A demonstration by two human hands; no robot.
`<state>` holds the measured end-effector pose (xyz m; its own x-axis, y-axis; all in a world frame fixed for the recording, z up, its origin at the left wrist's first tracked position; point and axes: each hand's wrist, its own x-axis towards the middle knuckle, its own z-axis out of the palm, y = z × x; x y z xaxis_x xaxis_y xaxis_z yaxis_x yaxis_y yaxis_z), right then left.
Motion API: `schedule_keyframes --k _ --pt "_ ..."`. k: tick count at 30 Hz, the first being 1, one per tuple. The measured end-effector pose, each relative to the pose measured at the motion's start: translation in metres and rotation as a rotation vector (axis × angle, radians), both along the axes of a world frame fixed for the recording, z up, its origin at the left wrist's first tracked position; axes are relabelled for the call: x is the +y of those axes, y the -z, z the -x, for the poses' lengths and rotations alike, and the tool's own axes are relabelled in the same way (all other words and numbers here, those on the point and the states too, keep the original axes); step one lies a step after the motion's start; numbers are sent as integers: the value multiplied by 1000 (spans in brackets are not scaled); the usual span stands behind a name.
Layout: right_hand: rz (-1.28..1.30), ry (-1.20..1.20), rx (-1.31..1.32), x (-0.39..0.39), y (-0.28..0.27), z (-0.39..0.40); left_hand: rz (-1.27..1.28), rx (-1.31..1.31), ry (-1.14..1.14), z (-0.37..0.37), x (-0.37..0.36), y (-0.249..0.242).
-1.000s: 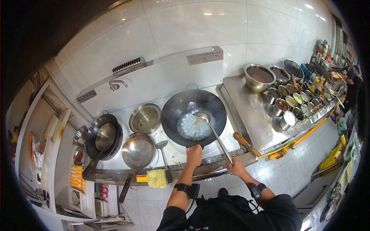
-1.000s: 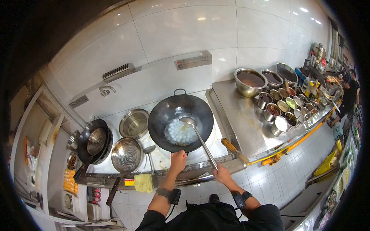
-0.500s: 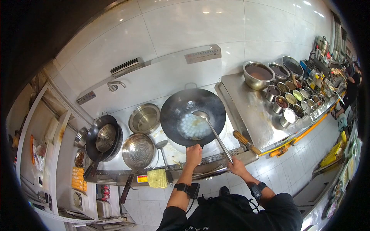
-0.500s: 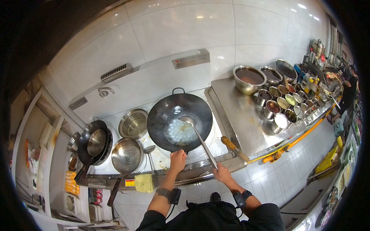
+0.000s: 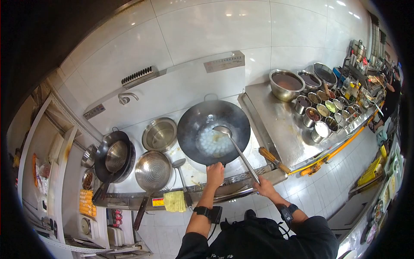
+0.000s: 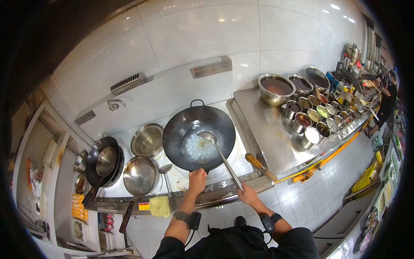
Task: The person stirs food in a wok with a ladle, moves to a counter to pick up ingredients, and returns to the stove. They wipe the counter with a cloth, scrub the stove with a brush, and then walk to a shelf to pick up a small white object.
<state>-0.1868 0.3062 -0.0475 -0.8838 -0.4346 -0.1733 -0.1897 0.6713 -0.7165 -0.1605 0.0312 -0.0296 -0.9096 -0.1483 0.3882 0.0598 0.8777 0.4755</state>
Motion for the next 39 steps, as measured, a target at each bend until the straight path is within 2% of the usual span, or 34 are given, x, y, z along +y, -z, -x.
schedule_keyframes --k 4,7,10,11,16,20,21,23,25,28,31,39 --pt "39 -34 -45 11 6 2 4 10 5 0 0 1" --pt "151 -68 -352 24 -45 0 5 15 2 1 0 3" --pt "236 -125 -422 48 -42 9 -12 65 8 1 0 6" --pt "168 -145 -484 57 -44 15 -21 89 13 1 0 6" --pt "-43 -257 -450 98 -79 37 -7 52 8 0 0 2" --pt "-217 -318 -342 101 -129 53 -6 29 11 0 -1 2" --pt "-331 -348 -306 100 -134 63 -6 35 6 0 -1 3" --pt "-344 -428 -74 88 -140 74 -5 48 5 0 0 4" --pt "-355 -491 189 80 -118 89 -28 49 1 1 0 4" --pt "-521 -360 258 41 -107 91 -35 28 -8 1 0 3" --pt "-492 -301 316 6 -88 88 -31 -5 -6 1 0 1" --pt "-137 -123 238 -42 -11 55 -24 -2 1 1 -1 2"
